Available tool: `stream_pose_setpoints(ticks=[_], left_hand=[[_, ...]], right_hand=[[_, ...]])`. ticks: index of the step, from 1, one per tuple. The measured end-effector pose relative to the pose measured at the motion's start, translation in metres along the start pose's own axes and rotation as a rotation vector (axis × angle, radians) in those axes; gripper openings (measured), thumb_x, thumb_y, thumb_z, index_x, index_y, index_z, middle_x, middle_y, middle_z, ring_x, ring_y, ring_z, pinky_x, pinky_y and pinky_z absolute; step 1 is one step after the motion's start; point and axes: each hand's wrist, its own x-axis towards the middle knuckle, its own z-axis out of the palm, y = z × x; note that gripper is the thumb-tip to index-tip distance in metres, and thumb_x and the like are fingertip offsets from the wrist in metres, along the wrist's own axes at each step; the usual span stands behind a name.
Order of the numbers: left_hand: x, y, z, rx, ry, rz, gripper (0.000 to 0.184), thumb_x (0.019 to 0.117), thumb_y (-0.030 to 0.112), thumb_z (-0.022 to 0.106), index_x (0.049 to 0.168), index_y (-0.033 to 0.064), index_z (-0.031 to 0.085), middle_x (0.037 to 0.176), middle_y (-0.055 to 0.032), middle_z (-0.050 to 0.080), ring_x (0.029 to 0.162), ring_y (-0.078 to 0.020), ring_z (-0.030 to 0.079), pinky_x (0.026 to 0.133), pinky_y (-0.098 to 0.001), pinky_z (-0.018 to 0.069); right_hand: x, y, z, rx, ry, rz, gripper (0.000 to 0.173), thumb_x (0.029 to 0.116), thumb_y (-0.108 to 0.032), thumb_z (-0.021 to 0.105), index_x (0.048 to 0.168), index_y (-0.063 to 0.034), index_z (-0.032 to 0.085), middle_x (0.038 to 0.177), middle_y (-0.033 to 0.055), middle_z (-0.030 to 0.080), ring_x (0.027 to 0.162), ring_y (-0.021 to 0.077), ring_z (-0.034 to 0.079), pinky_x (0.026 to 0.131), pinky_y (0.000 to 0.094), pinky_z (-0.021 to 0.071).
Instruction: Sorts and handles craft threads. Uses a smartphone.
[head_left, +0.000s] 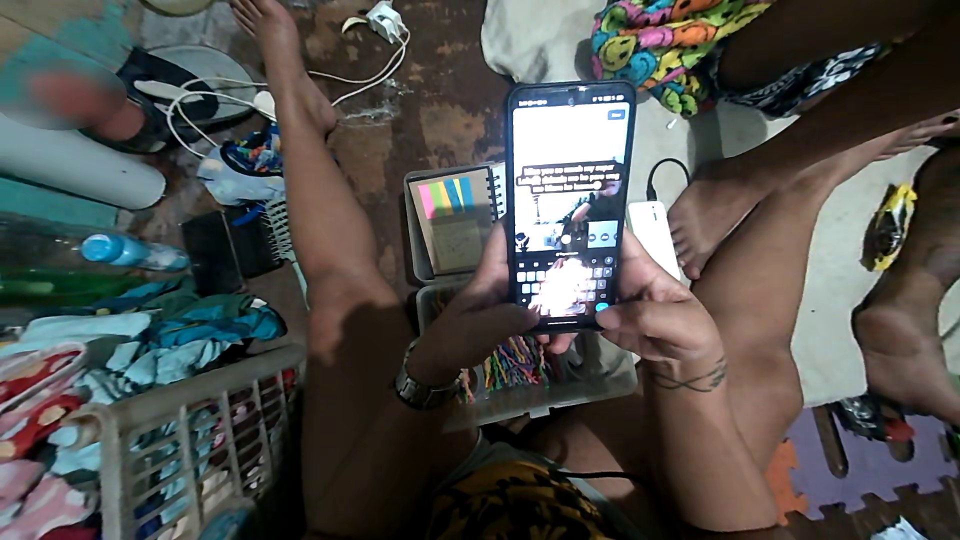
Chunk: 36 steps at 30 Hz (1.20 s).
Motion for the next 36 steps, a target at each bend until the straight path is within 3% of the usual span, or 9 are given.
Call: stream_pose_setpoints(ticks=[3, 6, 9, 11, 13, 15, 26, 32, 36], left_hand=[[0.012, -0.022, -0.012, -0.071, -0.224, 0.363, 0.017, 0.0980, 0.000, 0.055, 0.101, 0.0032, 0.072, 0.090, 0.0006, 0.072, 0.084, -0.0034, 0.068, 0.073, -0.0183, 0.0549], [-0.006, 0.098, 0.043, 0.040, 0.221, -0.125, 0.027, 0.0766, -0.019, 0.057, 0.069, 0.0061, 0.057, 0.057, 0.0068, 0.057, 0.055, 0.0020, 0.058, 0.059, -0.0139, 0.0525], [-0.009, 0.104, 0.048, 0.060, 0.232, -0.058, 0.024, 0.0811, -0.018, 0.058, 0.069, 0.0024, 0.057, 0.057, 0.0066, 0.057, 0.056, 0.0041, 0.057, 0.059, -0.0115, 0.0504], [-0.008, 0.085, 0.040, -0.133, 0.111, 0.132, 0.021, 0.0824, -0.013, 0.056, 0.091, 0.0052, 0.062, 0.070, 0.0059, 0.065, 0.063, 0.0012, 0.063, 0.060, -0.0137, 0.0536], [-0.002, 0.072, 0.031, -0.288, -0.145, 0.228, 0.058, 0.0929, -0.001, 0.050, 0.144, 0.0194, 0.032, 0.102, 0.0037, 0.068, 0.078, -0.0014, 0.066, 0.069, -0.0155, 0.0555], [0.000, 0.073, 0.036, -0.332, -0.128, 0.238, 0.069, 0.0939, -0.002, 0.049, 0.153, 0.0241, 0.024, 0.108, 0.0014, 0.069, 0.075, -0.0023, 0.066, 0.065, -0.0151, 0.0560], [0.004, 0.070, 0.048, -0.215, 0.091, 0.219, 0.051, 0.0994, 0.001, 0.048, 0.144, 0.0235, 0.035, 0.103, -0.0005, 0.068, 0.066, -0.0054, 0.066, 0.054, -0.0188, 0.0569], [-0.003, 0.068, 0.031, -0.293, -0.121, 0.127, 0.082, 0.0871, -0.006, 0.048, 0.156, 0.0229, 0.015, 0.113, -0.0032, 0.066, 0.080, -0.0080, 0.068, 0.069, -0.0209, 0.0580], [-0.003, 0.060, 0.026, -0.299, -0.129, 0.097, 0.055, 0.0872, -0.003, 0.047, 0.139, 0.0129, 0.036, 0.108, -0.0060, 0.065, 0.085, -0.0109, 0.068, 0.075, -0.0261, 0.0581]], right_hand=[[0.000, 0.000, -0.001, -0.005, -0.017, -0.009, 0.070, 0.0934, -0.006, 0.056, 0.154, -0.0288, 0.028, 0.128, 0.0093, 0.064, 0.103, 0.0248, 0.071, 0.082, 0.0392, 0.0636], [0.000, -0.004, 0.007, -0.034, 0.051, 0.016, 0.068, 0.0905, -0.006, 0.058, 0.149, -0.0287, 0.034, 0.123, 0.0044, 0.067, 0.098, 0.0211, 0.073, 0.079, 0.0357, 0.0637], [0.001, -0.006, 0.013, -0.053, 0.132, 0.049, 0.068, 0.0837, -0.006, 0.058, 0.145, -0.0281, 0.037, 0.118, 0.0019, 0.068, 0.093, 0.0192, 0.074, 0.075, 0.0340, 0.0636], [0.001, -0.002, 0.005, -0.049, 0.029, 0.000, 0.070, 0.0909, -0.006, 0.058, 0.152, -0.0285, 0.032, 0.128, 0.0051, 0.065, 0.102, 0.0220, 0.072, 0.081, 0.0369, 0.0637], [0.002, -0.005, 0.013, -0.061, 0.133, 0.043, 0.069, 0.0856, -0.006, 0.058, 0.147, -0.0284, 0.037, 0.120, 0.0027, 0.068, 0.095, 0.0191, 0.073, 0.076, 0.0333, 0.0636], [0.003, -0.007, 0.019, -0.069, 0.206, 0.081, 0.070, 0.0821, -0.005, 0.058, 0.144, -0.0283, 0.038, 0.117, 0.0005, 0.069, 0.091, 0.0170, 0.073, 0.073, 0.0316, 0.0634], [0.005, -0.006, 0.019, -0.153, 0.212, 0.055, 0.071, 0.0820, -0.006, 0.060, 0.145, -0.0241, 0.035, 0.117, 0.0009, 0.068, 0.089, 0.0168, 0.073, 0.073, 0.0314, 0.0635], [0.003, -0.008, 0.021, -0.113, 0.238, 0.067, 0.063, 0.0841, -0.005, 0.059, 0.141, -0.0266, 0.042, 0.112, 0.0008, 0.071, 0.085, 0.0161, 0.074, 0.069, 0.0290, 0.0632], [0.001, -0.001, 0.009, -0.070, 0.082, -0.008, 0.064, 0.0926, -0.008, 0.060, 0.148, -0.0268, 0.035, 0.122, 0.0058, 0.067, 0.094, 0.0202, 0.073, 0.076, 0.0336, 0.0642]])
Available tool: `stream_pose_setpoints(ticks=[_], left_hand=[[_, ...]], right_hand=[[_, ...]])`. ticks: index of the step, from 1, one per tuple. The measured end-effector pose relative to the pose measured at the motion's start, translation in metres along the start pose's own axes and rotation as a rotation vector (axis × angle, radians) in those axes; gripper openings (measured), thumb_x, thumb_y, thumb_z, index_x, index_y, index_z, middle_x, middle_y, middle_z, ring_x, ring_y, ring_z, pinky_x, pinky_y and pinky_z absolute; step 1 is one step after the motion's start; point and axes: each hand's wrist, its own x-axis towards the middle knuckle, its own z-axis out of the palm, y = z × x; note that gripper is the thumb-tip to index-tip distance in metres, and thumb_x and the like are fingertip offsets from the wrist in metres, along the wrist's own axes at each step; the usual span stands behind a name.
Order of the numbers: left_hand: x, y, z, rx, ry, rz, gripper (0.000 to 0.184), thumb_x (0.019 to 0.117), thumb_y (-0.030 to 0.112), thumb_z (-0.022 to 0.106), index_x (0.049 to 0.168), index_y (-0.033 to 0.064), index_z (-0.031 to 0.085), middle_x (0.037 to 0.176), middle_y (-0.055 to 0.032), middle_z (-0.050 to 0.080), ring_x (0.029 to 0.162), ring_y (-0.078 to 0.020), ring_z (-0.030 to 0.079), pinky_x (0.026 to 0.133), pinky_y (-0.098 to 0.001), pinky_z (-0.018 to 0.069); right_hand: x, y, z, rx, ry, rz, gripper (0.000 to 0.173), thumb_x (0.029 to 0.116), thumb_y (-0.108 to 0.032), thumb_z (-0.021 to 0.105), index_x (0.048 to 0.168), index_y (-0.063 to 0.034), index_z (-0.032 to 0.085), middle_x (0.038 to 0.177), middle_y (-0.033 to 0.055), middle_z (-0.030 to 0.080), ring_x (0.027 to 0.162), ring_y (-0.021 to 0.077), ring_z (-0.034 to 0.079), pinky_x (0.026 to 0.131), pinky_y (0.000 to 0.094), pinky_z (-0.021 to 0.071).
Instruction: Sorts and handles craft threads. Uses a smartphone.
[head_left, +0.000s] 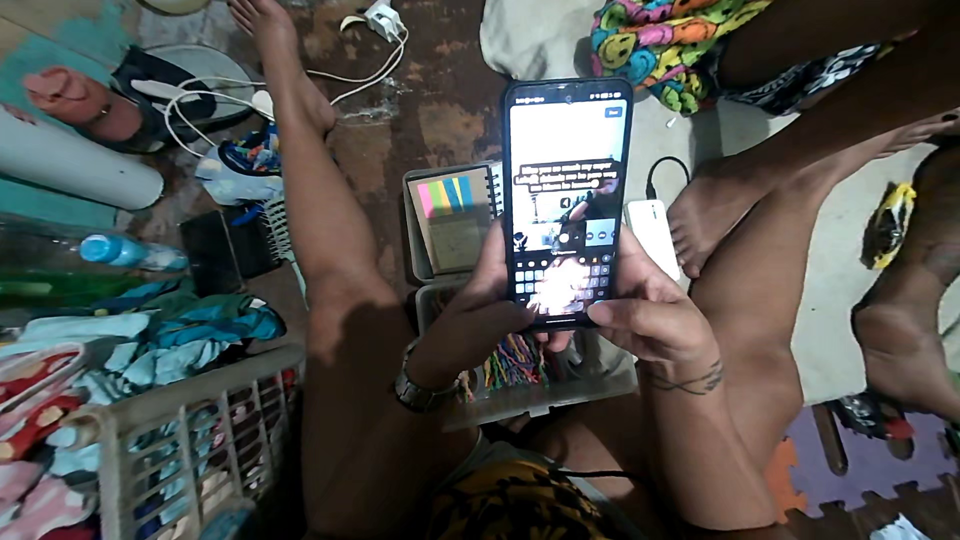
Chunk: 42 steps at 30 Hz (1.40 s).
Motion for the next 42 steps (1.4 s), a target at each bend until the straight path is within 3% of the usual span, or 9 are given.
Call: stream_pose_setpoints(ticks=[4, 10, 16, 17, 21, 26, 35, 40, 42], left_hand=[[-0.001, -0.002, -0.001, 0.019, -0.002, 0.016, 0.051, 0.0889, 0.001, 0.051, 0.137, 0.0112, 0.039, 0.107, -0.0040, 0.065, 0.086, -0.0086, 0.067, 0.077, -0.0247, 0.0578], [0.007, 0.003, 0.017, 0.060, 0.146, 0.114, 0.057, 0.0896, -0.001, 0.051, 0.140, 0.0188, 0.034, 0.095, 0.0012, 0.067, 0.067, -0.0034, 0.065, 0.058, -0.0160, 0.0555], [0.011, -0.002, 0.028, 0.184, 0.328, 0.188, 0.059, 0.0957, -0.002, 0.053, 0.147, 0.0164, 0.031, 0.113, 0.0022, 0.068, 0.080, -0.0036, 0.069, 0.062, -0.0183, 0.0593], [0.010, -0.001, 0.027, 0.203, 0.309, 0.182, 0.061, 0.0956, -0.002, 0.052, 0.149, 0.0162, 0.029, 0.115, 0.0037, 0.067, 0.086, -0.0029, 0.069, 0.069, -0.0188, 0.0593], [0.006, -0.001, 0.019, 0.136, 0.154, 0.169, 0.065, 0.0917, -0.002, 0.050, 0.148, 0.0205, 0.026, 0.106, 0.0028, 0.067, 0.075, -0.0044, 0.067, 0.062, -0.0183, 0.0576], [0.002, 0.001, 0.015, 0.128, 0.094, 0.156, 0.064, 0.0906, 0.001, 0.050, 0.147, 0.0243, 0.029, 0.111, 0.0069, 0.066, 0.083, -0.0018, 0.067, 0.069, -0.0176, 0.0581], [-0.001, 0.007, 0.015, 0.127, 0.111, 0.080, 0.042, 0.0885, -0.002, 0.045, 0.125, 0.0179, 0.045, 0.095, 0.0085, 0.068, 0.075, 0.0012, 0.066, 0.069, -0.0155, 0.0565], [0.000, 0.004, 0.012, 0.091, 0.079, 0.112, 0.041, 0.0898, -0.002, 0.045, 0.125, 0.0192, 0.046, 0.095, 0.0068, 0.069, 0.077, -0.0001, 0.067, 0.069, -0.0164, 0.0567], [0.000, 0.003, 0.012, 0.089, 0.067, 0.128, 0.051, 0.0906, -0.001, 0.047, 0.136, 0.0218, 0.040, 0.104, 0.0072, 0.068, 0.083, -0.0011, 0.067, 0.071, -0.0177, 0.0575]], right_hand=[[0.001, 0.004, -0.004, 0.005, -0.057, -0.034, 0.064, 0.0954, -0.009, 0.059, 0.150, -0.0280, 0.033, 0.125, 0.0060, 0.066, 0.098, 0.0209, 0.072, 0.079, 0.0348, 0.0639], [0.002, 0.006, 0.000, -0.069, 0.007, -0.043, 0.062, 0.0943, -0.006, 0.057, 0.148, -0.0263, 0.034, 0.121, 0.0038, 0.067, 0.094, 0.0180, 0.072, 0.078, 0.0328, 0.0636], [0.005, 0.010, 0.008, -0.156, 0.110, -0.065, 0.058, 0.0956, -0.003, 0.057, 0.145, -0.0249, 0.036, 0.117, 0.0010, 0.069, 0.090, 0.0151, 0.073, 0.074, 0.0295, 0.0639], [0.006, 0.010, 0.009, -0.168, 0.128, -0.070, 0.055, 0.0970, -0.003, 0.057, 0.144, -0.0241, 0.037, 0.114, 0.0014, 0.070, 0.087, 0.0146, 0.073, 0.072, 0.0283, 0.0637], [0.009, 0.010, 0.012, -0.202, 0.202, -0.069, 0.045, 0.1007, -0.003, 0.056, 0.139, -0.0222, 0.042, 0.103, 0.0018, 0.072, 0.072, 0.0112, 0.072, 0.061, 0.0230, 0.0618], [0.005, 0.008, 0.004, -0.228, 0.090, -0.056, 0.063, 0.0940, 0.001, 0.060, 0.145, -0.0247, 0.034, 0.111, 0.0006, 0.070, 0.082, 0.0122, 0.072, 0.066, 0.0243, 0.0628], [0.001, 0.005, 0.001, -0.121, 0.036, -0.043, 0.061, 0.0955, -0.006, 0.056, 0.148, -0.0278, 0.035, 0.120, -0.0005, 0.068, 0.089, 0.0131, 0.073, 0.071, 0.0270, 0.0634], [0.000, 0.004, -0.001, -0.078, 0.016, -0.029, 0.064, 0.0932, -0.004, 0.055, 0.149, -0.0281, 0.035, 0.121, 0.0012, 0.068, 0.092, 0.0155, 0.073, 0.074, 0.0298, 0.0639], [0.000, 0.005, -0.001, -0.077, 0.016, -0.034, 0.066, 0.0911, -0.002, 0.053, 0.149, -0.0279, 0.035, 0.120, 0.0018, 0.068, 0.092, 0.0157, 0.073, 0.074, 0.0303, 0.0639]])
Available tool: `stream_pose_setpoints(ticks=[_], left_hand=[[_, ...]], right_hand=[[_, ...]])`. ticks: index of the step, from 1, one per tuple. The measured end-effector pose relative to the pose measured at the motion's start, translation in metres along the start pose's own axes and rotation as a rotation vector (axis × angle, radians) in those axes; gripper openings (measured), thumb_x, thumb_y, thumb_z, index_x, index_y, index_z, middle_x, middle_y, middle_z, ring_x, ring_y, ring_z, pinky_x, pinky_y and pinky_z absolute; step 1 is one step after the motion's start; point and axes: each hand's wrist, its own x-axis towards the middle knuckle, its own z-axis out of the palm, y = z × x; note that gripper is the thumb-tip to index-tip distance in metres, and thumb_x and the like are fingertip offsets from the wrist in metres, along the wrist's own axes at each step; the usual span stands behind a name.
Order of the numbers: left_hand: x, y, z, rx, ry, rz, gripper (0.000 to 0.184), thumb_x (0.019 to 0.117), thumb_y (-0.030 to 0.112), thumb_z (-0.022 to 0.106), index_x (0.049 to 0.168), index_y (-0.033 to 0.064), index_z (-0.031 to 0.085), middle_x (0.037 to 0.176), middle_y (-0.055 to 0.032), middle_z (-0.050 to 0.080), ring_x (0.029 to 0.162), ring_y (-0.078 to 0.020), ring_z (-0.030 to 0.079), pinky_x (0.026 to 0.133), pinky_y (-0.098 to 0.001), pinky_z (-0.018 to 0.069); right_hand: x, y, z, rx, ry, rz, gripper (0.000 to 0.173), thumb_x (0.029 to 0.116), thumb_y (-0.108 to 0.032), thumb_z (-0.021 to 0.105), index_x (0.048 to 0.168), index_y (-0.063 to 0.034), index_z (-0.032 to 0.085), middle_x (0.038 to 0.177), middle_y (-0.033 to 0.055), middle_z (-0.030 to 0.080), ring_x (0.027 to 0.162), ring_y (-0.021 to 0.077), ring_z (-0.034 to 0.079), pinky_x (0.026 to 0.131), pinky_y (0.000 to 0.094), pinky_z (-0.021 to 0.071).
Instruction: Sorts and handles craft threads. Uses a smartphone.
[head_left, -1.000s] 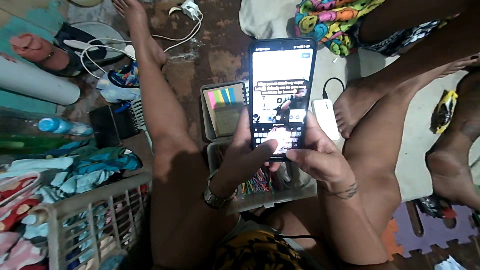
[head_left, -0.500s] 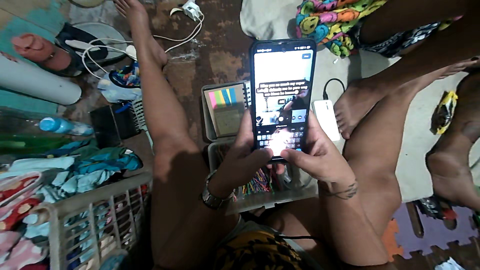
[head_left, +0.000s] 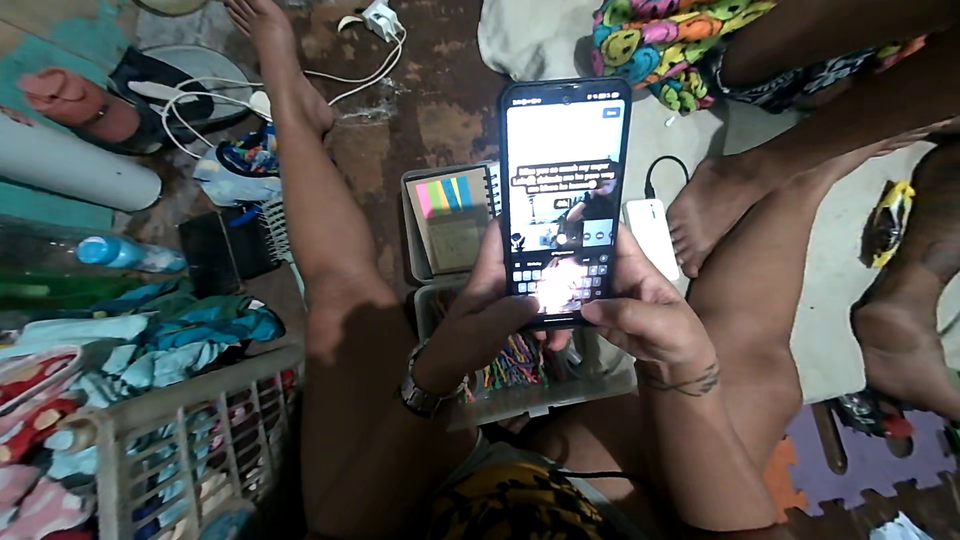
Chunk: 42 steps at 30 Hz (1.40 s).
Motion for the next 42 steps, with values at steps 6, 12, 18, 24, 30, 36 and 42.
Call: stream_pose_setpoints(ticks=[6, 12, 18, 24, 30, 36, 42], left_hand=[[0.004, 0.001, 0.007, 0.029, 0.045, 0.013, 0.061, 0.0937, 0.001, 0.055, 0.145, 0.0216, 0.029, 0.100, 0.0034, 0.068, 0.073, -0.0045, 0.067, 0.062, -0.0188, 0.0581], [0.005, 0.000, 0.006, 0.045, 0.061, 0.010, 0.053, 0.0969, -0.001, 0.048, 0.142, 0.0221, 0.032, 0.104, 0.0026, 0.068, 0.071, -0.0043, 0.067, 0.059, -0.0179, 0.0575], [0.007, -0.004, 0.004, -0.025, 0.047, 0.023, 0.050, 0.1021, 0.005, 0.043, 0.147, 0.0249, 0.030, 0.109, 0.0000, 0.067, 0.074, -0.0077, 0.068, 0.059, -0.0212, 0.0587], [0.006, -0.002, 0.006, -0.005, 0.054, 0.028, 0.046, 0.0982, 0.000, 0.046, 0.138, 0.0216, 0.036, 0.104, 0.0024, 0.068, 0.075, -0.0046, 0.068, 0.062, -0.0187, 0.0584], [0.004, -0.002, 0.004, 0.036, 0.076, 0.003, 0.043, 0.0903, -0.004, 0.046, 0.127, 0.0189, 0.044, 0.092, 0.0052, 0.069, 0.070, -0.0010, 0.066, 0.063, -0.0158, 0.0562], [0.001, -0.003, 0.000, 0.026, 0.081, -0.048, 0.042, 0.0931, 0.005, 0.046, 0.133, 0.0200, 0.044, 0.102, 0.0067, 0.068, 0.081, -0.0022, 0.067, 0.071, -0.0200, 0.0582], [0.009, -0.005, 0.019, 0.126, 0.269, 0.063, 0.058, 0.0955, -0.002, 0.054, 0.146, 0.0164, 0.032, 0.111, 0.0032, 0.068, 0.079, -0.0023, 0.069, 0.062, -0.0170, 0.0585]], right_hand=[[0.002, 0.002, 0.003, -0.017, 0.022, -0.007, 0.062, 0.0927, -0.004, 0.055, 0.147, -0.0275, 0.036, 0.120, 0.0011, 0.068, 0.093, 0.0158, 0.073, 0.074, 0.0305, 0.0641], [0.001, 0.002, 0.003, -0.008, 0.015, -0.007, 0.062, 0.0945, -0.005, 0.056, 0.148, -0.0275, 0.034, 0.121, 0.0026, 0.068, 0.093, 0.0166, 0.073, 0.075, 0.0303, 0.0637], [0.002, 0.002, 0.003, 0.004, 0.003, -0.012, 0.064, 0.0941, -0.003, 0.055, 0.149, -0.0267, 0.033, 0.123, 0.0033, 0.066, 0.095, 0.0174, 0.072, 0.075, 0.0307, 0.0638], [0.002, 0.003, 0.005, -0.034, 0.039, -0.020, 0.061, 0.0949, -0.003, 0.055, 0.148, -0.0252, 0.034, 0.119, 0.0028, 0.068, 0.089, 0.0157, 0.073, 0.072, 0.0289, 0.0638], [0.003, 0.002, 0.008, -0.061, 0.072, -0.012, 0.059, 0.0952, -0.002, 0.054, 0.146, -0.0249, 0.035, 0.116, 0.0016, 0.069, 0.087, 0.0144, 0.073, 0.071, 0.0272, 0.0637], [0.002, 0.000, 0.006, -0.034, 0.049, -0.015, 0.060, 0.0955, -0.005, 0.056, 0.148, -0.0268, 0.035, 0.118, 0.0026, 0.069, 0.089, 0.0159, 0.073, 0.071, 0.0288, 0.0638], [0.005, 0.004, 0.014, -0.126, 0.132, -0.020, 0.058, 0.0947, -0.004, 0.056, 0.145, -0.0226, 0.036, 0.114, 0.0013, 0.069, 0.085, 0.0142, 0.072, 0.070, 0.0285, 0.0636]])
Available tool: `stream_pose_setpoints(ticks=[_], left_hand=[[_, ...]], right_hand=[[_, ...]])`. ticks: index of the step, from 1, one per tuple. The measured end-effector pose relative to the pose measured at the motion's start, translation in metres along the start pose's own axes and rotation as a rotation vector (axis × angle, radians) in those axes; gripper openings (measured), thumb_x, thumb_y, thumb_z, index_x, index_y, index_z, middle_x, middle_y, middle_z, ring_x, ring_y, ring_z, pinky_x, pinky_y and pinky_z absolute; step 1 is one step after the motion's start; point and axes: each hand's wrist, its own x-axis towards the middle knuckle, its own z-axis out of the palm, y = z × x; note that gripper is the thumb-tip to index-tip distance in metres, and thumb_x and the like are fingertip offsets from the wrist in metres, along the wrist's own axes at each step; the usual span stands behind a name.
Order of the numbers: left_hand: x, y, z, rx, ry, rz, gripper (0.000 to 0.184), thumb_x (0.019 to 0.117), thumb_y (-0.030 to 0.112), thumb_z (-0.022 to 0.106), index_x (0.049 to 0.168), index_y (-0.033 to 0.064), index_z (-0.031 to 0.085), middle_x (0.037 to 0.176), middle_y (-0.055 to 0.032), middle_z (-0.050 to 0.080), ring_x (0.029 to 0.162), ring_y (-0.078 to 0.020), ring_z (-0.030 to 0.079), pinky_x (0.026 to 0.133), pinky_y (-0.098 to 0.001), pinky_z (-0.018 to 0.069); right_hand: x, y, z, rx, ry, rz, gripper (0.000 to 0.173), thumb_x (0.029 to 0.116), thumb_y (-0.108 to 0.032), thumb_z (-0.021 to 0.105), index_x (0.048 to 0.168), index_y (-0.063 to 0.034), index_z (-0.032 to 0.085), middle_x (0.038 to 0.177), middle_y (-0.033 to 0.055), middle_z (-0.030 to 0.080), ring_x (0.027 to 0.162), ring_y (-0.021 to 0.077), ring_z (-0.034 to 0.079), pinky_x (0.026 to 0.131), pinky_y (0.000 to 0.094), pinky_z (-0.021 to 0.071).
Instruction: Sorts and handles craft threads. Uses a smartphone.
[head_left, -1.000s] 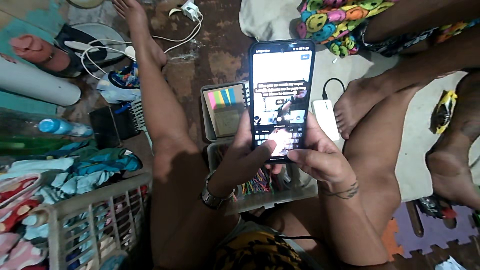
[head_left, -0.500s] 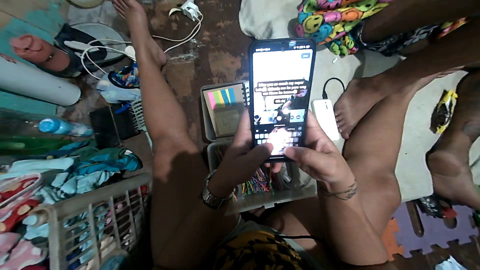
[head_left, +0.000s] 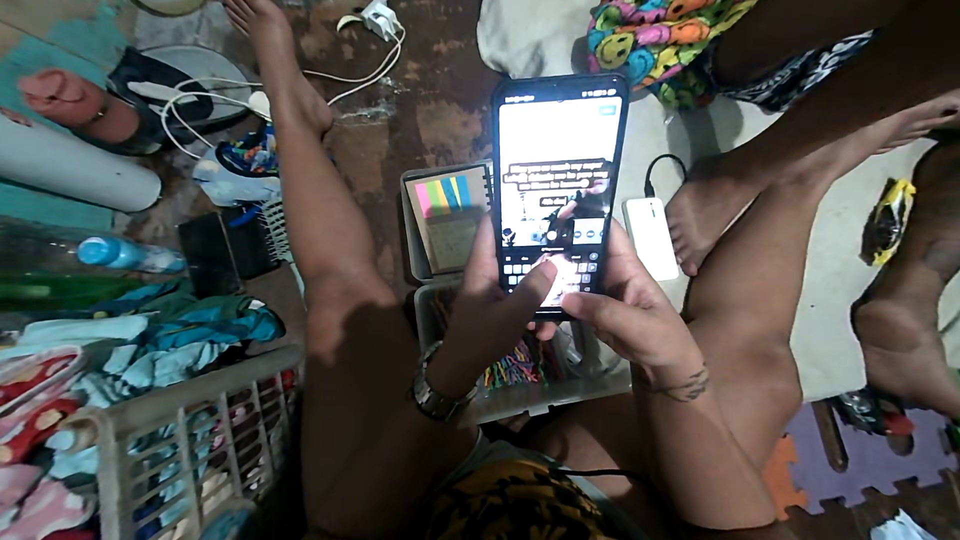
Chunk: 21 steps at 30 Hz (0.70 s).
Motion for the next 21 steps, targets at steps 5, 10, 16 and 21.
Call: stream_pose_setpoints(ticks=[5, 10, 16, 21], left_hand=[[0.000, -0.003, -0.009, -0.118, -0.120, -0.009, 0.062, 0.0901, -0.002, 0.050, 0.145, 0.0209, 0.030, 0.106, 0.0042, 0.067, 0.073, -0.0025, 0.066, 0.058, -0.0166, 0.0568], [-0.002, 0.003, -0.017, -0.084, -0.209, -0.066, 0.062, 0.0886, 0.002, 0.051, 0.144, 0.0211, 0.032, 0.106, 0.0064, 0.066, 0.077, -0.0001, 0.065, 0.065, -0.0150, 0.0559], [-0.001, -0.006, -0.025, -0.120, -0.261, -0.116, 0.051, 0.0964, 0.005, 0.043, 0.144, 0.0190, 0.035, 0.114, -0.0037, 0.065, 0.082, -0.0105, 0.069, 0.070, -0.0255, 0.0598], [-0.001, 0.001, -0.022, -0.122, -0.298, -0.070, 0.045, 0.0913, 0.002, 0.050, 0.132, 0.0165, 0.037, 0.096, 0.0027, 0.067, 0.075, -0.0026, 0.066, 0.067, -0.0170, 0.0563]], right_hand=[[0.003, 0.000, 0.006, -0.031, 0.098, 0.013, 0.047, 0.0987, -0.001, 0.053, 0.139, -0.0202, 0.040, 0.101, 0.0024, 0.072, 0.071, 0.0118, 0.072, 0.060, 0.0235, 0.0618], [0.000, -0.002, -0.002, -0.056, -0.003, 0.007, 0.065, 0.0922, 0.003, 0.059, 0.146, -0.0225, 0.033, 0.110, 0.0004, 0.070, 0.082, 0.0117, 0.073, 0.067, 0.0245, 0.0630], [-0.002, -0.003, -0.010, 0.069, -0.106, 0.002, 0.063, 0.0962, -0.006, 0.057, 0.150, -0.0252, 0.030, 0.118, 0.0045, 0.068, 0.090, 0.0174, 0.073, 0.072, 0.0297, 0.0639], [-0.002, -0.003, -0.011, 0.108, -0.122, 0.005, 0.063, 0.0944, -0.006, 0.056, 0.149, -0.0261, 0.032, 0.119, 0.0039, 0.068, 0.091, 0.0172, 0.073, 0.074, 0.0298, 0.0638]])
